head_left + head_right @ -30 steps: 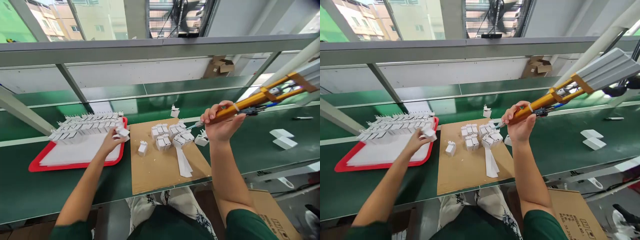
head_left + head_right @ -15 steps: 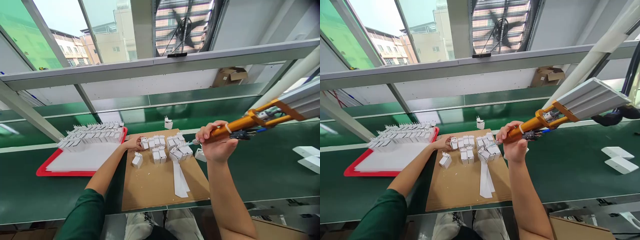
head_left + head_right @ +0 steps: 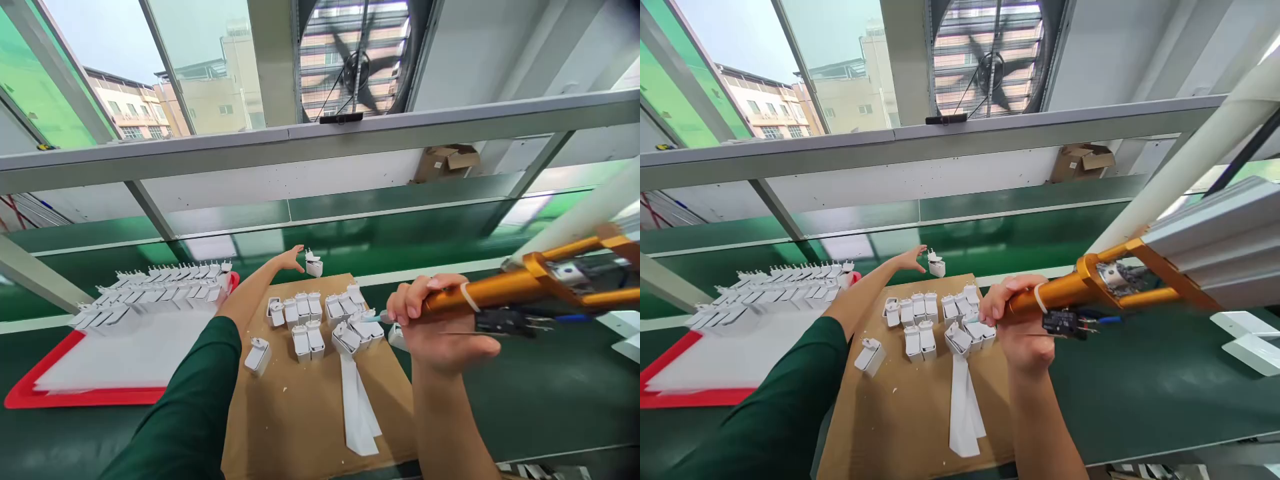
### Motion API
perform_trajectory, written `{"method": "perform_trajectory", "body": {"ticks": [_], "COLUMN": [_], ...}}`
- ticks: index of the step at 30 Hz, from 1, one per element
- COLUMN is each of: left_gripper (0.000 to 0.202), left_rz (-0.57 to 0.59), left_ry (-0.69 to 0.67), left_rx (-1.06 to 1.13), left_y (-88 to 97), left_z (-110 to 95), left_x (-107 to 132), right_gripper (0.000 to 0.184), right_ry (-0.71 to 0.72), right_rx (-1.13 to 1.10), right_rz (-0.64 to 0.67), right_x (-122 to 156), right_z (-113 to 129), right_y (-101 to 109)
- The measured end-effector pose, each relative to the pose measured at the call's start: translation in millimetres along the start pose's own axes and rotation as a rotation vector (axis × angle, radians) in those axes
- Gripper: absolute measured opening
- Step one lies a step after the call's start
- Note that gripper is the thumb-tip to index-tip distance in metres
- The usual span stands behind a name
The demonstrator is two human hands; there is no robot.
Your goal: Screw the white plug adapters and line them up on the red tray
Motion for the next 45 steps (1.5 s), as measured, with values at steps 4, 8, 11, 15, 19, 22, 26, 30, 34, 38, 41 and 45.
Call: {"method": "perform_trajectory", "body": {"ticks": [4, 8, 11, 15, 19, 22, 26, 30, 34, 38, 41, 45], "left_gripper": [0.091, 0.063, 0.055, 0.052, 0.059, 0.051, 0.038, 0.057, 0.053, 0.036, 0.032, 0.033], "left_rz": [0.060, 0.075, 0.101, 0.182, 0.157, 0.006, -0.259, -0.440, -0.527, -0.559, -0.577, -0.596], "left_ry": [-0.009, -0.010, -0.036, -0.039, -0.012, 0.000, 0.026, 0.097, 0.119, 0.111, 0.120, 0.131], "left_rx": [-0.029, -0.066, -0.062, -0.049, -0.012, -0.007, -0.077, -0.072, 0.066, 0.180, 0.135, 0.136], "left_y": [-17.0, -10.4, -4.4, -9.6, -2.2, 23.1, 42.3, 11.2, -23.7, -29.8, -23.8, -23.1], "left_z": [6.5, 10.6, 7.0, -0.8, -14.4, -28.9, -47.4, -46.6, -30.8, -19.2, -18.2, -19.4], "left_x": [-19.5, -12.3, 10.0, 49.0, 79.6, 116.6, 214.2, 310.4, 340.9, 337.0, 337.1, 340.6], "right_gripper": [0.054, 0.054, 0.054, 0.054, 0.053, 0.051, 0.051, 0.053, 0.063, 0.069, 0.068, 0.070], "right_ry": [0.024, 0.020, 0.014, 0.011, 0.011, 0.020, 0.059, 0.088, 0.153, 0.188, 0.191, 0.200], "right_rx": [0.012, 0.029, 0.024, 0.015, -0.018, -0.054, -0.075, -0.087, -0.054, -0.030, -0.024, -0.032], "right_rz": [-0.011, -0.023, -0.030, -0.010, 0.036, 0.061, 0.074, 0.062, 0.018, -0.058, -0.076, -0.052], "right_x": [1.5, 1.9, 0.9, -2.3, -5.1, -6.8, -9.2, -11.0, -12.1, -13.9, -13.9, -13.5], "right_z": [1.6, 0.6, -0.5, -2.4, -2.7, -0.5, 3.9, 5.3, 9.9, 15.6, 19.4, 21.1], "right_y": [5.5, 10.5, 11.9, 6.0, -7.7, -22.0, -45.4, -61.5, -59.7, -50.4, -50.0, -53.3]}}
Point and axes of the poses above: each hand's wrist, its own x-axis away from the middle knuckle, its own y-axis out of the back of the hand, z = x × y, the point moved 10 cm from there along -x, towards the middle knuckle, and after that the axes turned 12 degrees about -y, right-handed, at the moved point
